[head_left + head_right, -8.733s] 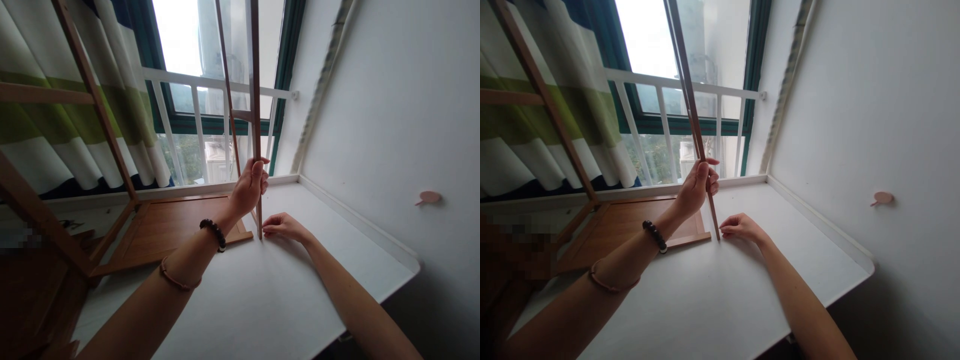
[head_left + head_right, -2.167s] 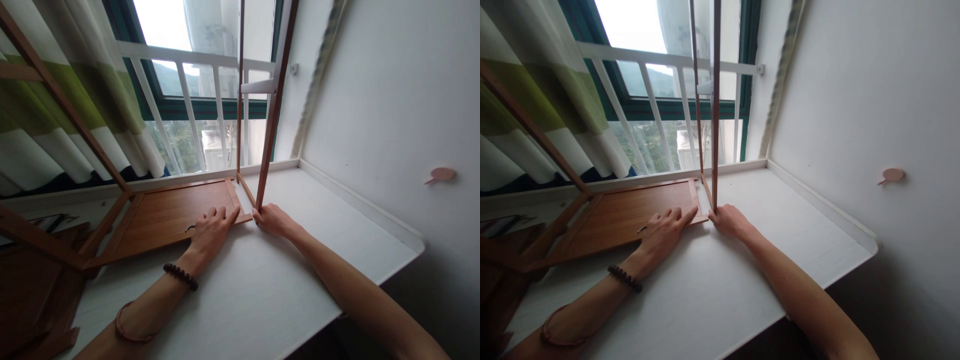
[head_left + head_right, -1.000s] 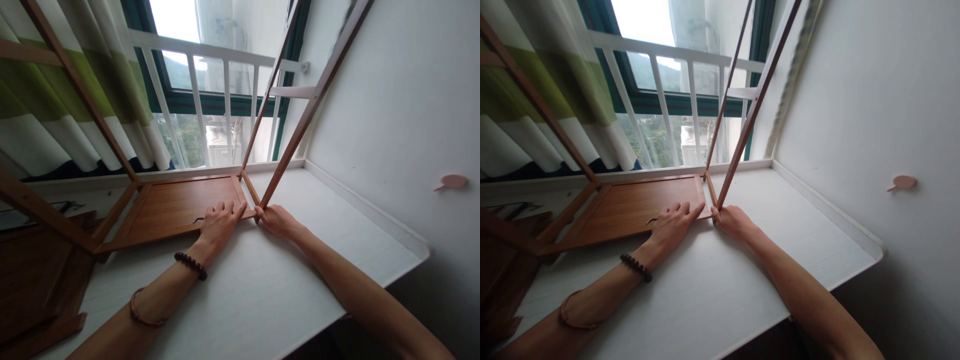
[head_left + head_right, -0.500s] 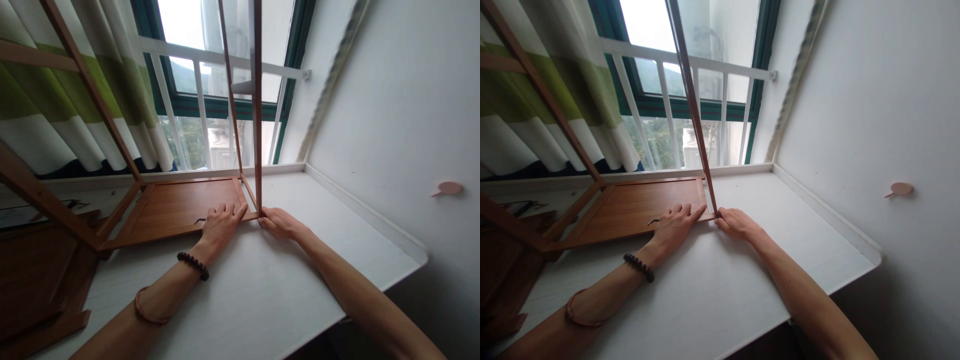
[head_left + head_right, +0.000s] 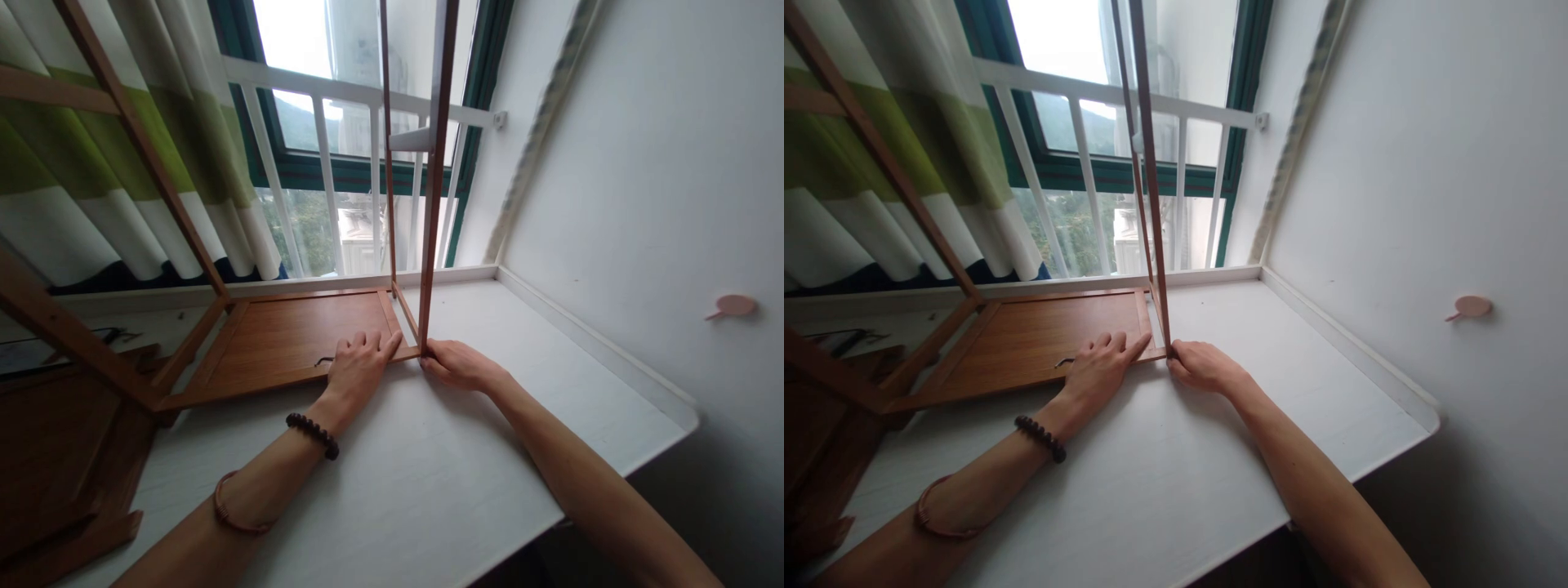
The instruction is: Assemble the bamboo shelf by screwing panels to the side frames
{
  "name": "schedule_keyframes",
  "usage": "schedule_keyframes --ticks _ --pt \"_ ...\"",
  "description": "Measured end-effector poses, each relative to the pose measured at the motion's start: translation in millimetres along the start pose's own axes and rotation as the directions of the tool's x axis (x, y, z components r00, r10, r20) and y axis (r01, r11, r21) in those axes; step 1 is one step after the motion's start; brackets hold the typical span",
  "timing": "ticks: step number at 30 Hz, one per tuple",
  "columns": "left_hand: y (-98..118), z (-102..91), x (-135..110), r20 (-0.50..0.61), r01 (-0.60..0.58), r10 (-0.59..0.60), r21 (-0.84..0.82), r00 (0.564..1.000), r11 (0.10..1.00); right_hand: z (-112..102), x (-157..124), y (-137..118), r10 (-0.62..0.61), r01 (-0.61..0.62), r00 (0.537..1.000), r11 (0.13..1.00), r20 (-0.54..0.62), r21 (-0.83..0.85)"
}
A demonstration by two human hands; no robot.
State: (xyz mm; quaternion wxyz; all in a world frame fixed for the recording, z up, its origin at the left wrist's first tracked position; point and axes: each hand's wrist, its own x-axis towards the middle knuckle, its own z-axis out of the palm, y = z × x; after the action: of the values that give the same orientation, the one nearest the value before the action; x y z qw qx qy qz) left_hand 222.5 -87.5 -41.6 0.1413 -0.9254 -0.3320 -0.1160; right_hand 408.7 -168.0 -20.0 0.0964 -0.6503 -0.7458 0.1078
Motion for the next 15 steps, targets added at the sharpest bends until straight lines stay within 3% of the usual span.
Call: schedule_keyframes --ticks 8,15 --pt "0 -0.7 0 -0.016 -0.019 0.02 0.064 1.0 0.998 15 4 13 -0.097 0.092 0.993 0.993 -0.07 -0.071" --pt "-2 -0.3 1 -0.024 -0.027 0.029 0.063 0.999 0.998 16 8 13 -0.138 0.133 0.981 0.99 -0.139 -0.044"
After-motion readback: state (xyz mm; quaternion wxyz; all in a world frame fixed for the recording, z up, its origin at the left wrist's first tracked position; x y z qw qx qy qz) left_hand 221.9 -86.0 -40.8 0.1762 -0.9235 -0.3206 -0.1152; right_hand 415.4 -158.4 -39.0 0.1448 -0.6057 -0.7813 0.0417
